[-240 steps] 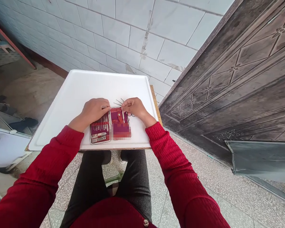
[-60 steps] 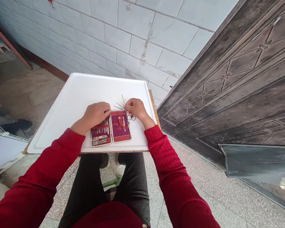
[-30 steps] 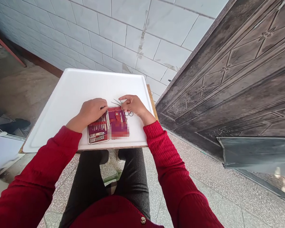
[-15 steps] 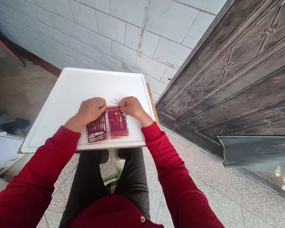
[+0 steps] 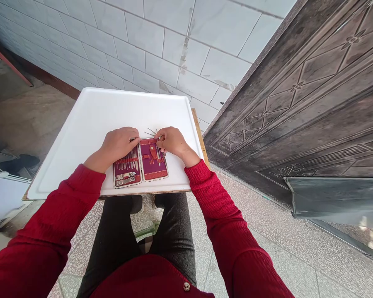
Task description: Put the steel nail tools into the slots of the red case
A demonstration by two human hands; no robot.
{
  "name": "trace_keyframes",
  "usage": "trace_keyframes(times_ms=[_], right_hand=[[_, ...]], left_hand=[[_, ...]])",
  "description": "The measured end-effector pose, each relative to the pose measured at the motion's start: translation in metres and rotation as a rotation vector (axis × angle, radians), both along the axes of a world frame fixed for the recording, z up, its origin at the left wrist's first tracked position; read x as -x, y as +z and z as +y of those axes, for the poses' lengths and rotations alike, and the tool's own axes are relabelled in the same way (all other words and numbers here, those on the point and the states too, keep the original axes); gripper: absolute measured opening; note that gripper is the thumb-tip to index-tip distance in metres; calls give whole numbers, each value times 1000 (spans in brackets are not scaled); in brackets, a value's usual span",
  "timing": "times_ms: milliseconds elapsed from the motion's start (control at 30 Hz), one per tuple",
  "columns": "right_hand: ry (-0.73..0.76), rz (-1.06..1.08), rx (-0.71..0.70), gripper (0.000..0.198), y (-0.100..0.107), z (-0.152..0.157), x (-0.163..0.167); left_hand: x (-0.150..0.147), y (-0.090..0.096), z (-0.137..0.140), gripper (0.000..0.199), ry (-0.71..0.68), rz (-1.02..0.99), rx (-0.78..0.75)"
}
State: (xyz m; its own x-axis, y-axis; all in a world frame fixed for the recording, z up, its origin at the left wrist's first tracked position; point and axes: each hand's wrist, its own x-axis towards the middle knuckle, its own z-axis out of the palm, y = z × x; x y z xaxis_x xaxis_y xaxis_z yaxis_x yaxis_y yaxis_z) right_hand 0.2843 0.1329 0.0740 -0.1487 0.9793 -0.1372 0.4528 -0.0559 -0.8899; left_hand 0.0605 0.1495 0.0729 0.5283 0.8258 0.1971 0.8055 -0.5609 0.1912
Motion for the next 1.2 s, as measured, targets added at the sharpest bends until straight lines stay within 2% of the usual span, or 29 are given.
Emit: trace_keyframes(times_ms=[133, 367, 600, 967, 1100, 1200], right_hand=[[19, -70, -22, 12, 2, -2, 1], [45, -282, -128, 19, 12, -10, 5], [72, -433, -210, 17, 15, -13, 10], [102, -409, -243, 16, 12, -13, 5], [44, -424, -262, 13, 14, -12, 3], [-40, -331, -293, 10, 14, -10, 3]], left_hand=[[0, 1, -1, 28, -8, -5, -4], [0, 0, -1, 28, 1, -7, 3], [0, -1, 0, 30, -1, -5, -21], [0, 2, -2, 30, 4, 1, -8], [0, 4, -3, 30, -5, -4, 4], [0, 4, -2, 30, -8, -11, 7]])
